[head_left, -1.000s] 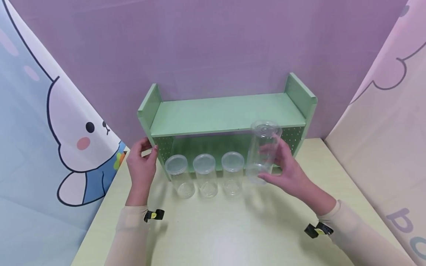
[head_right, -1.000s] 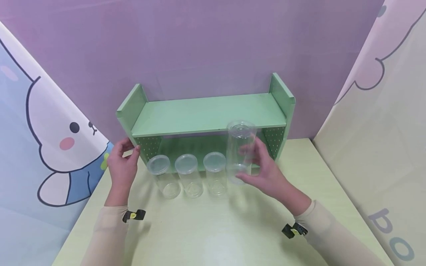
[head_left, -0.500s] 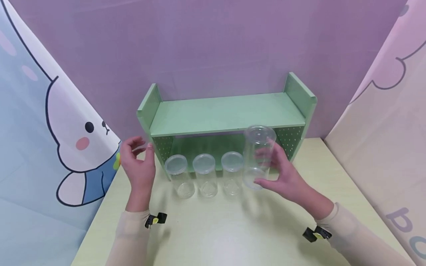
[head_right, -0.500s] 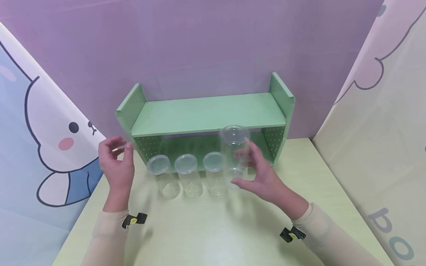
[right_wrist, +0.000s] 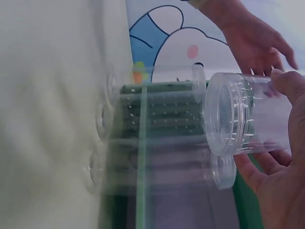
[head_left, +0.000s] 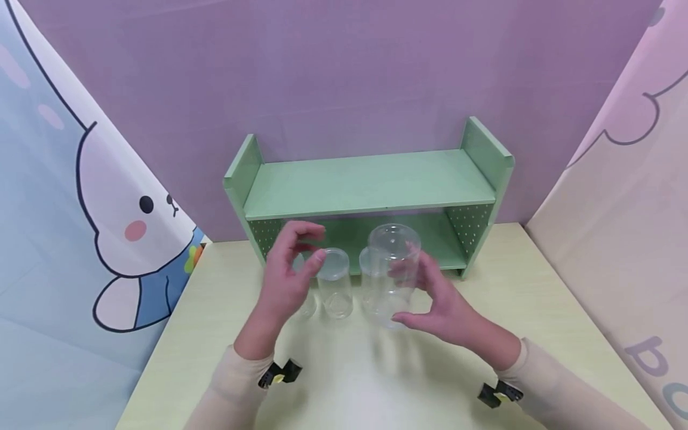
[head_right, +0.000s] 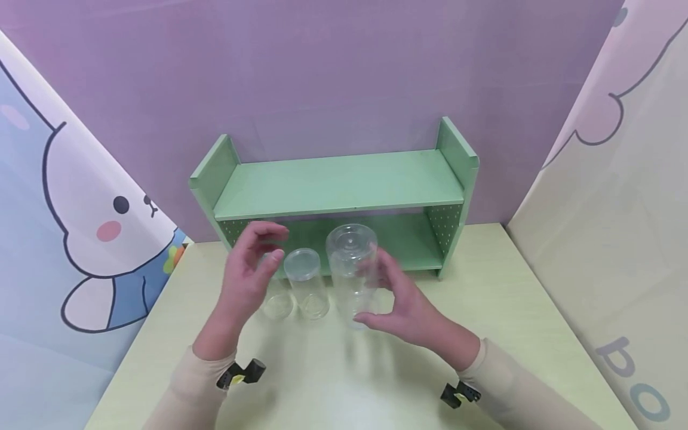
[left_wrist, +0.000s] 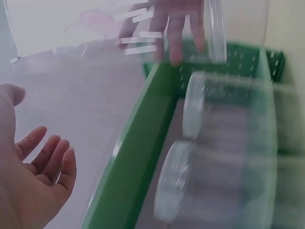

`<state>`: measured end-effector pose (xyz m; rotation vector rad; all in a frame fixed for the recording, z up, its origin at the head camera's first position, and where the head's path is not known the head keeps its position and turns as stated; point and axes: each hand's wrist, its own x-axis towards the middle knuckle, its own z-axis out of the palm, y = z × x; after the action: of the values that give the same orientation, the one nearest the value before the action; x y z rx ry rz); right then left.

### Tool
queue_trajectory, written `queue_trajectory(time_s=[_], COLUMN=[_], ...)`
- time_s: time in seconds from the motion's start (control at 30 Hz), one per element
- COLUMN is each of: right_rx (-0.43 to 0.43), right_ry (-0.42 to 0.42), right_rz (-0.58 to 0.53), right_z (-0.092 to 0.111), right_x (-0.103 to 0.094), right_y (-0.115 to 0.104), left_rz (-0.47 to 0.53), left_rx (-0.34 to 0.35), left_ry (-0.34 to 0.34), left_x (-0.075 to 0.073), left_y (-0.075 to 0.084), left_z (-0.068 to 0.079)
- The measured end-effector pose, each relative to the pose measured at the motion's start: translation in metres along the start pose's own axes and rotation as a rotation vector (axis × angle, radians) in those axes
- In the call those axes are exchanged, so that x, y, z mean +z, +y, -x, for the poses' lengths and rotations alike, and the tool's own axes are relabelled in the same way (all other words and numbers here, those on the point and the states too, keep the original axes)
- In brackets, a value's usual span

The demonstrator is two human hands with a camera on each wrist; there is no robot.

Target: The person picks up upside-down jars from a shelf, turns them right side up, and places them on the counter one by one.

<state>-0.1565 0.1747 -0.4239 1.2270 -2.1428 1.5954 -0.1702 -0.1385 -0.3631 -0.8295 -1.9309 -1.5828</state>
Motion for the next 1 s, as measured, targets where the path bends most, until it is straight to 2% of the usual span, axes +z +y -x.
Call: queue_trajectory(time_s=[0.17, 0.33, 0.57, 0.73, 1.0], right_rx=[0.045, 0.071, 0.116, 0.128, 0.087], right_ry=[-0.026, -0.046, -0.071, -0.079, -0.095], right_rz=[-0.035, -0.054, -0.031, -0.013, 0.035], right_z=[0.004, 0.007, 0.009, 0.011, 0.01], right_x=[0.01, 0.019, 0.026, 0.028, 0.021], right_y=[0.002, 0.004, 0.003, 0.004, 0.002], left_rz=[0.065, 0.109, 0.069, 0.045, 0.066], left_rx=[-0.06, -0.114, -0.187, -0.203, -0.165], left_ry=[-0.114, -0.214, -0.322, -0.348, -0.343], left_x=[0.021, 0.035, 0.045, 0.048, 0.041], left_y=[0.004, 0.008, 0.013, 0.013, 0.011], left_z=[0.002, 0.003, 0.007, 0.01, 0.009])
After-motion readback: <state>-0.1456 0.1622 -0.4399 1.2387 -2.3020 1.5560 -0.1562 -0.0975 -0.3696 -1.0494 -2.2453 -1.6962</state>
